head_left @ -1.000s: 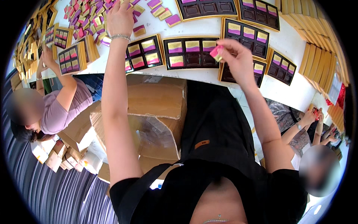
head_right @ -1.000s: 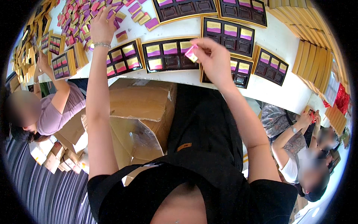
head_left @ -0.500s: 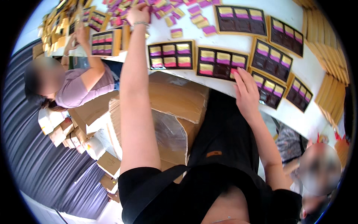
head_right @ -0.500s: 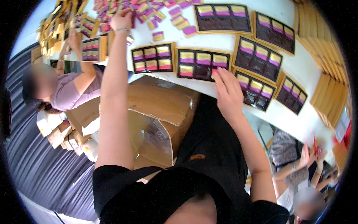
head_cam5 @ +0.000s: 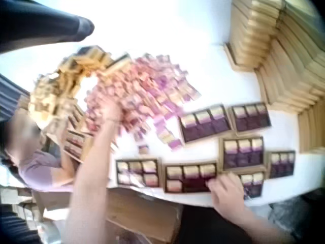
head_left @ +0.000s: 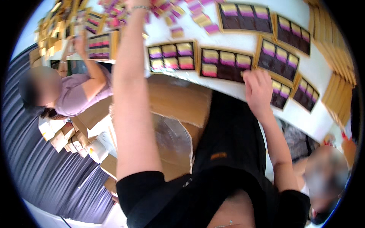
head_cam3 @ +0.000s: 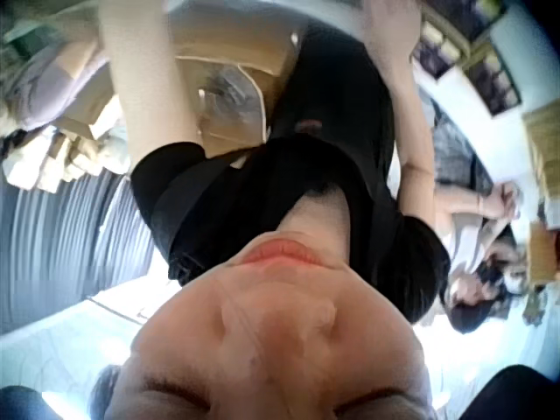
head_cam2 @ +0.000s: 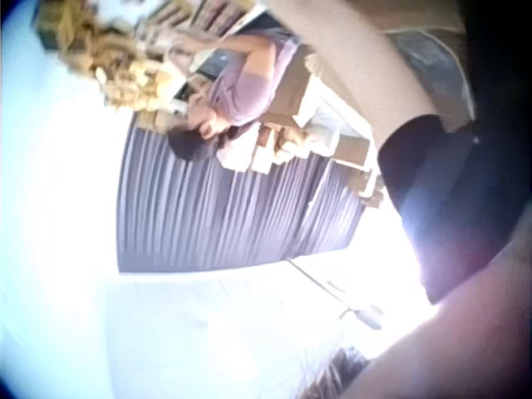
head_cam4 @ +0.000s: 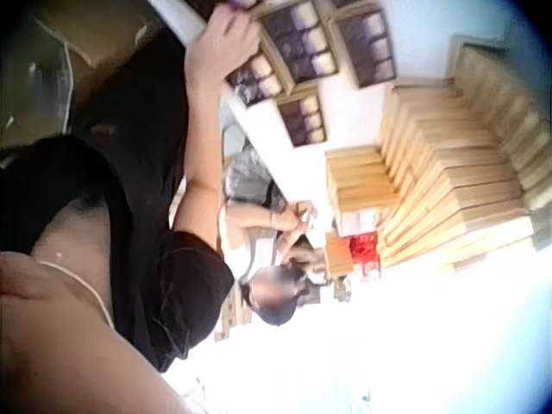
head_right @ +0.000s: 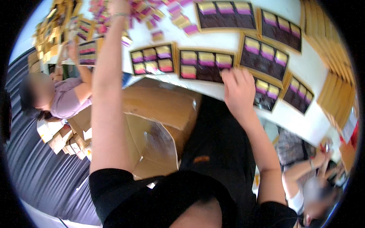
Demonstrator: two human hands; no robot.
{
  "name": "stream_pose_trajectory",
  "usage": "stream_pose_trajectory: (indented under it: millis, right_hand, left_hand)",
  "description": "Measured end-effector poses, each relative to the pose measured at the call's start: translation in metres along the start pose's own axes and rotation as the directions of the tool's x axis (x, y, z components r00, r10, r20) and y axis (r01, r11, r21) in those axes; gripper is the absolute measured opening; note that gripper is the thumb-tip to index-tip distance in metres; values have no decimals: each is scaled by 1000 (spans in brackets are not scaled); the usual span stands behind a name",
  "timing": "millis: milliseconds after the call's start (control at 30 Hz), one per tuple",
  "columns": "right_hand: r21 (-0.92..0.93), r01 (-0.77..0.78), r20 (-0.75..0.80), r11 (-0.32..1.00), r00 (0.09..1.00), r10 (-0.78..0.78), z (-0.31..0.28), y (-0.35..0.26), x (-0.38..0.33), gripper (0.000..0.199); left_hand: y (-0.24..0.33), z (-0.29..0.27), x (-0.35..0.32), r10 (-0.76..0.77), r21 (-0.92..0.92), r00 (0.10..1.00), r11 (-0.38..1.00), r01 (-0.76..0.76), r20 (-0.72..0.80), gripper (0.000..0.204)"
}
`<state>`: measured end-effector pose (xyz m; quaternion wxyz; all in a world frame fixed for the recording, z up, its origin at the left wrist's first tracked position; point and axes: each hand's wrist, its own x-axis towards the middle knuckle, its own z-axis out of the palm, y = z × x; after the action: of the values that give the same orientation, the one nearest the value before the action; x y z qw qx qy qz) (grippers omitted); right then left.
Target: The person places small pink and gold wrapped items into rectangular wooden palettes with multiple compartments. They arrange the items by hand, then place clear plastic covers over the filled palettes and stack them on the table.
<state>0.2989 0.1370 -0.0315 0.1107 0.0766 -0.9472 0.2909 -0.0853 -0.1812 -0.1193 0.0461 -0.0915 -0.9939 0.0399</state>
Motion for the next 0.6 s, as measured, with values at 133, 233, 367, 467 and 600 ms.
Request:
stream_pose_trajectory:
  millis: [133, 233, 367, 467, 600]
  right_hand:
    - [630, -577, 204, 519, 768, 607, -15, -5, -18, 13]
    - [679, -634, 298, 370, 699, 650, -6, -6, -25, 17]
    - [635, -650, 306, 418, 709, 636, 4, -9, -21, 22]
    - [617, -608, 241, 500, 750, 616, 9, -13, -22, 25]
    - [584, -573, 162, 575, 777, 609, 20, -13, -26, 28]
  left_hand:
    - [48, -130, -122, 17, -323, 894, 929, -180, -448, 5]
    - [117, -151, -222, 600, -400, 594, 438, -805, -536, 17]
    - [148, -120, -277, 601, -443, 563, 353, -824, -568, 26]
    - [149, -116, -288, 618, -438, 584, 391, -809, -527, 25]
    - [158, -106, -293, 629, -413, 568, 393, -822, -531, 26]
